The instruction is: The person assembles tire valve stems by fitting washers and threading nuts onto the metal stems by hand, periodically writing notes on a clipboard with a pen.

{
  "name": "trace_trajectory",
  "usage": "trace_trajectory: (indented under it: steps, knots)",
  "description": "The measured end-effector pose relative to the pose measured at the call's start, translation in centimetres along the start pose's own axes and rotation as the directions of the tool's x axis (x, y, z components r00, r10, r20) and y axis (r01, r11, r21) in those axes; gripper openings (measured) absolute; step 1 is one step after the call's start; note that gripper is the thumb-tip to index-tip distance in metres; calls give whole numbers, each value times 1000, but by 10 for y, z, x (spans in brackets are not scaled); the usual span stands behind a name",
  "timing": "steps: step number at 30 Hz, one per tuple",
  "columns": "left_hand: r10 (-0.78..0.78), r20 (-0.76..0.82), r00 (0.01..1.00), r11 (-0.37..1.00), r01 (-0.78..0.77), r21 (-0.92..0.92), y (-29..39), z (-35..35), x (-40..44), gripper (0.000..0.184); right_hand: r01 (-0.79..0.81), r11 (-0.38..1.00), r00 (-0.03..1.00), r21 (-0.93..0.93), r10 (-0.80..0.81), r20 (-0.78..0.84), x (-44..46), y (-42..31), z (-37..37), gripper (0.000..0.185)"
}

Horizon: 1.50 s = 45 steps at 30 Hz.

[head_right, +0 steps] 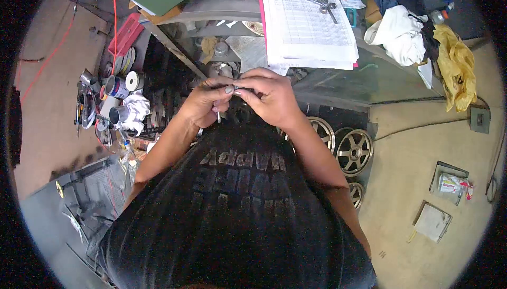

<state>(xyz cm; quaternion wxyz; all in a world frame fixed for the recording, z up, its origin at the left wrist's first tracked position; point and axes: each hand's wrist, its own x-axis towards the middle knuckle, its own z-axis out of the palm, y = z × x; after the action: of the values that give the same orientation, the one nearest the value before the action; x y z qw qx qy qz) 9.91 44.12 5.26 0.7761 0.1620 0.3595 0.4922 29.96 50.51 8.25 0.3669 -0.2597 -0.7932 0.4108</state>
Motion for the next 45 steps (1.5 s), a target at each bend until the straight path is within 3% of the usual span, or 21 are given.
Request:
trace_trajectory:
  steps: [7, 9, 14, 17, 19, 22, 28, 30, 36, 45]
  knots:
    - [57, -69, 996, 997, -54, 49, -5, -6, 2, 15, 148, 973, 989, -179, -145, 31, 3, 4, 8, 21]
    - [101, -88, 991, 983, -86, 165, -9, -9, 2, 19, 139, 975, 990, -172, -133, 47, 1, 10, 9, 22]
    - [130, -89, 988, 965, -105, 241, -13, -10, 2, 18, 78, 986, 996, -149, -70, 58, -3, 13, 14, 22]
    - [177, -118, 977, 948, -137, 286, -18, -13, 9, 17, 68, 972, 997, -226, -76, -27, -7, 14, 24, 25]
    - [213, -143, 967, 934, -158, 320, -19, -11, 12, 17, 58, 926, 992, -372, -95, -80, -8, 17, 28, 27]
    - [246, -152, 957, 909, -174, 378, -13, -5, 14, 17, 29, 941, 994, -338, -62, -87, -8, 23, 29, 29]
    - [92, -143, 985, 938, -37, 346, -6, -14, 12, 20, 95, 973, 995, -211, -97, 3, -8, 27, 21, 28]
    - [55, -122, 991, 858, 16, 514, -2, -13, 9, 21, 82, 981, 996, -176, -76, 39, -9, 31, 15, 27]
    - [10, -50, 999, 798, 23, 602, 8, -9, 8, 26, 40, 991, 991, -129, -23, 131, -5, 28, 8, 22]
    - [-2, -75, 997, 901, 35, 433, -5, -20, 18, 20, 8, 997, 993, -75, 1, 114, -6, 36, 13, 16]
